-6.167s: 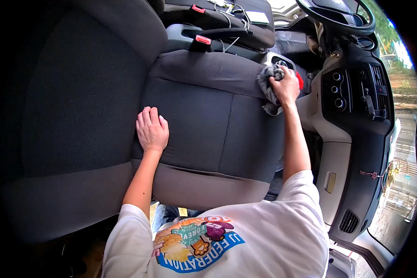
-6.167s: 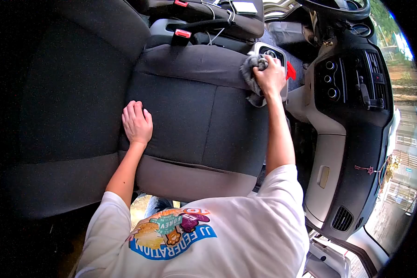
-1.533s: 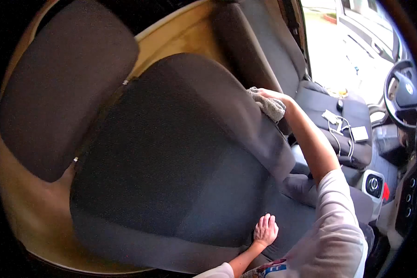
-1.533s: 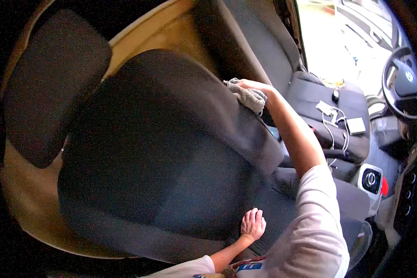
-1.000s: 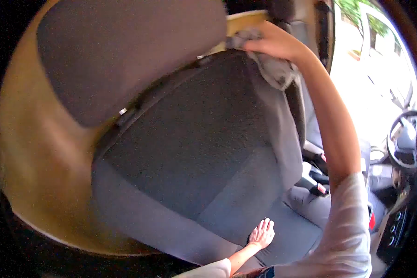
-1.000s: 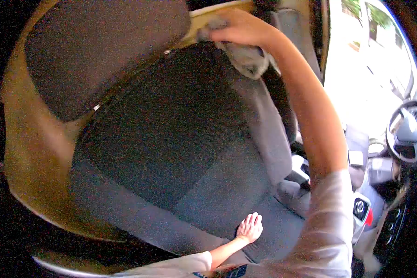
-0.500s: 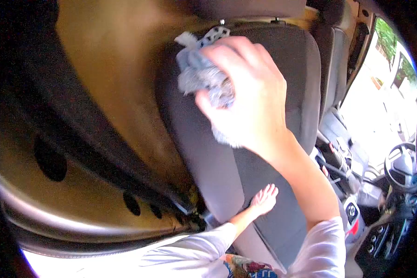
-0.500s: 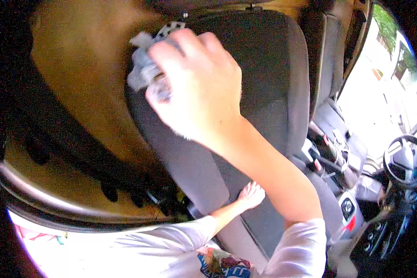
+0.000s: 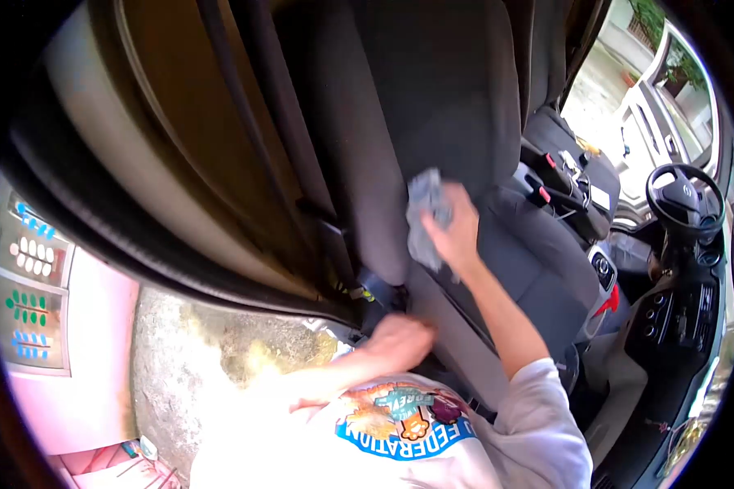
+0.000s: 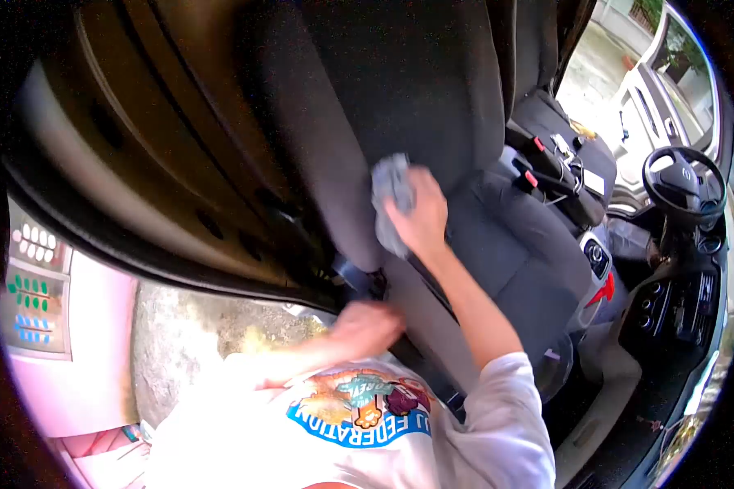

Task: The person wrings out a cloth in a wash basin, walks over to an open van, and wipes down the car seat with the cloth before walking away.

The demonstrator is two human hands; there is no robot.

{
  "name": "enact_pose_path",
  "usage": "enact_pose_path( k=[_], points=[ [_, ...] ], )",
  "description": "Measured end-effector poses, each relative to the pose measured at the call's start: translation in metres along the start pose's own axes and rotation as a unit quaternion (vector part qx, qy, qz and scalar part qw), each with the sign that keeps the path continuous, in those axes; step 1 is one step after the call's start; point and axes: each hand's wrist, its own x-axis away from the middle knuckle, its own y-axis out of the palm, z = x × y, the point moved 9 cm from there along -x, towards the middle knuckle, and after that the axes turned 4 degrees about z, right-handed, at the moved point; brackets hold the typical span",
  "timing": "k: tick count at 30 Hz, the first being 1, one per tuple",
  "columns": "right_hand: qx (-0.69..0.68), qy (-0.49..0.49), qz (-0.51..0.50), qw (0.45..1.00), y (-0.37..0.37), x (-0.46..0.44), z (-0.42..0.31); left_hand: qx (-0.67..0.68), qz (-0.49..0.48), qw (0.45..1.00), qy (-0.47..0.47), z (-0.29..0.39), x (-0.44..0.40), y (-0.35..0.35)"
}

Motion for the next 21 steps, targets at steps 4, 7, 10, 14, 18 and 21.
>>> enact_pose_path(
  k=[4, 7, 10, 14, 18, 21],
  points=[
    [0.002, -0.198, 0.125, 0.972, -0.020, -0.132, -0.166, -0.448, 0.202, 0.870, 0.030, 0.031, 0.037, -0.172],
    [-0.016, -0.186, 0.150, 0.971, 0.007, -0.119, -0.179, -0.577, 0.061, 0.814, -0.028, 0.000, 0.035, -0.175],
    [0.059, -0.119, 0.100, 0.986, 0.032, -0.034, -0.107, -0.645, -0.075, 0.753, -0.103, -0.026, 0.050, -0.174],
    [0.088, 0.000, 0.029, 0.996, 0.020, 0.078, -0.043, -0.663, -0.178, 0.726, -0.032, -0.031, 0.085, -0.166],
    [0.097, 0.210, -0.034, 0.972, 0.015, 0.165, 0.041, -0.691, -0.118, 0.713, 0.010, -0.025, 0.081, -0.167],
    [0.042, 0.006, 0.070, 0.997, -0.017, 0.064, -0.044, -0.682, -0.116, 0.721, 0.039, -0.030, 0.079, -0.156]
  ],
)
